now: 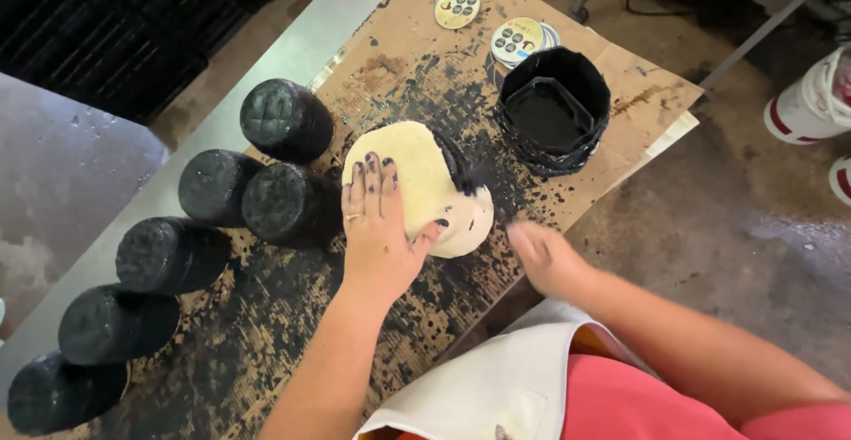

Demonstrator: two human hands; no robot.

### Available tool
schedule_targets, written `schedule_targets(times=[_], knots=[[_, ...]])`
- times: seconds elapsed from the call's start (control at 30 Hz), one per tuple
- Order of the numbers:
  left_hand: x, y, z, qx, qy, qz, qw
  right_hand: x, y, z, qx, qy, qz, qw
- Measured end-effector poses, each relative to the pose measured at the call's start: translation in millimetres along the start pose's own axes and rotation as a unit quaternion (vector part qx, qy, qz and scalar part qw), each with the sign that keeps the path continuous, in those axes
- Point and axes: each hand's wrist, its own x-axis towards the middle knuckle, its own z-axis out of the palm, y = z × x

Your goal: Applying black wax to a cheese wheel using a brush and moving it to a storage crate

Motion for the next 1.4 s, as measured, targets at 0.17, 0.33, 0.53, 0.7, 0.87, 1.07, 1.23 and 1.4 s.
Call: schedule_targets(times=[0.17,0.33,0.53,0.7,0.87,1.07,1.23,1.4], knots=[[-1,-3,-3,-0.017,-0.019,0.004,1.000,69,30,18,-0.023,0.037,-0.140,0.989],[0,-3,-6,-0.019,-0.023,0.007,1.000,6,96,40,-0.112,0.000,-0.213,0.970],[0,0,-12,-0.027,-0.053,-0.003,0.998,34,-12,7,0.074,-0.029,-0.137,0.987],[0,3,-12,-0.017,-0.059,-0.006,0.998,25,-42,-1,0.008,-0.045,-0.115,0.992],[-1,6,-10,-0.014,-0.045,-0.016,0.999,-14,-15,27,0.048,0.049,-0.113,0.991],[4,9,-18,-0.030,-0.056,-0.005,0.998,5,-51,5,-0.045,0.066,-0.030,0.996],[8,-4,-27,-0.041,-0.096,0.012,0.994,-52,-42,32,-0.123,0.093,-0.104,0.983],[18,-13,-46,-0.060,-0.191,0.002,0.980,-32,-17,37,-0.261,0.160,-0.155,0.939]])
